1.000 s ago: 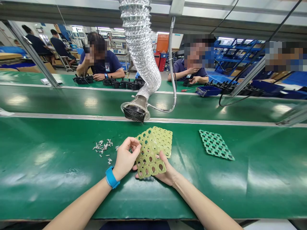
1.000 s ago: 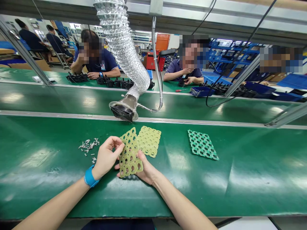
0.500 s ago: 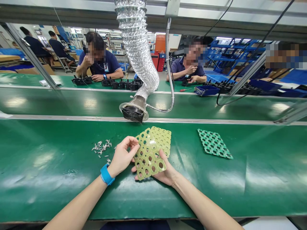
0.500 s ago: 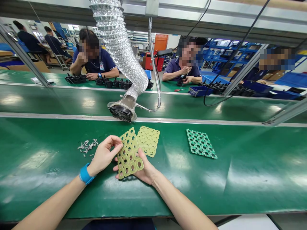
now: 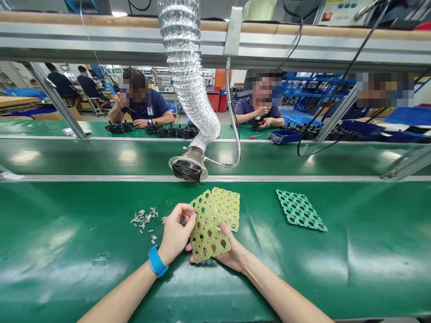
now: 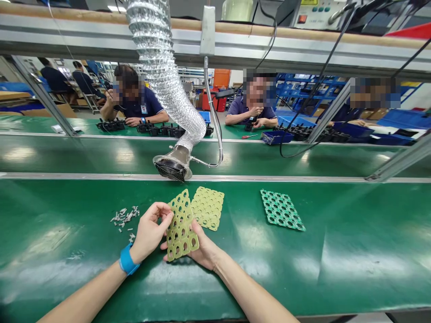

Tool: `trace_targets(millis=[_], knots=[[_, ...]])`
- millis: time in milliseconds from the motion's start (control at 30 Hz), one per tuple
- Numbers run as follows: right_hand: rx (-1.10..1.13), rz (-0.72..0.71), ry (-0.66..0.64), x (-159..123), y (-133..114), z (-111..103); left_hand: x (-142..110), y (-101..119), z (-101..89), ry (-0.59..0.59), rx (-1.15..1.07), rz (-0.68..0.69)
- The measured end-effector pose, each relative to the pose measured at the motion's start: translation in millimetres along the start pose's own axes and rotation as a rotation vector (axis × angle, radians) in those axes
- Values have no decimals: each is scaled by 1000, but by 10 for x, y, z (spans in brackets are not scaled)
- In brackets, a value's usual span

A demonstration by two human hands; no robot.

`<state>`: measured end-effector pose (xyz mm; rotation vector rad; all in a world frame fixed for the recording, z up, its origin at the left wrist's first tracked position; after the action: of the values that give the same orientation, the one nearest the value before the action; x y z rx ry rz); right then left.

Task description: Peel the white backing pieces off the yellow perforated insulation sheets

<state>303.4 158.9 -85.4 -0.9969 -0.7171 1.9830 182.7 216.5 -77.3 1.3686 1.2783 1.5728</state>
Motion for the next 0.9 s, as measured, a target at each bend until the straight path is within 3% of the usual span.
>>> trace_targets(millis=[200, 300, 700, 900], knots=[[-11, -54, 47, 38, 25, -60, -47, 155, -14, 7, 160, 248], [-7, -69, 60, 52, 28, -60, -57, 182, -7, 1, 175, 284], [-36, -34, 19, 20, 10, -19, -29, -41, -11, 19, 66, -40], [23, -58, -16, 20, -26, -3, -3, -60, -48, 67, -62, -78]])
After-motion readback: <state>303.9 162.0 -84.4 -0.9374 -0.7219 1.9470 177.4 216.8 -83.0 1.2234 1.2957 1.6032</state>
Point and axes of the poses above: each hand's wrist, its own x-axis towards the middle knuckle, its own z-axis out of the palm, y = z × x, the point moved 6 cm from there along x, towards the middle knuckle, and after that the axes turned 12 degrees about y, right-handed, at the moved point
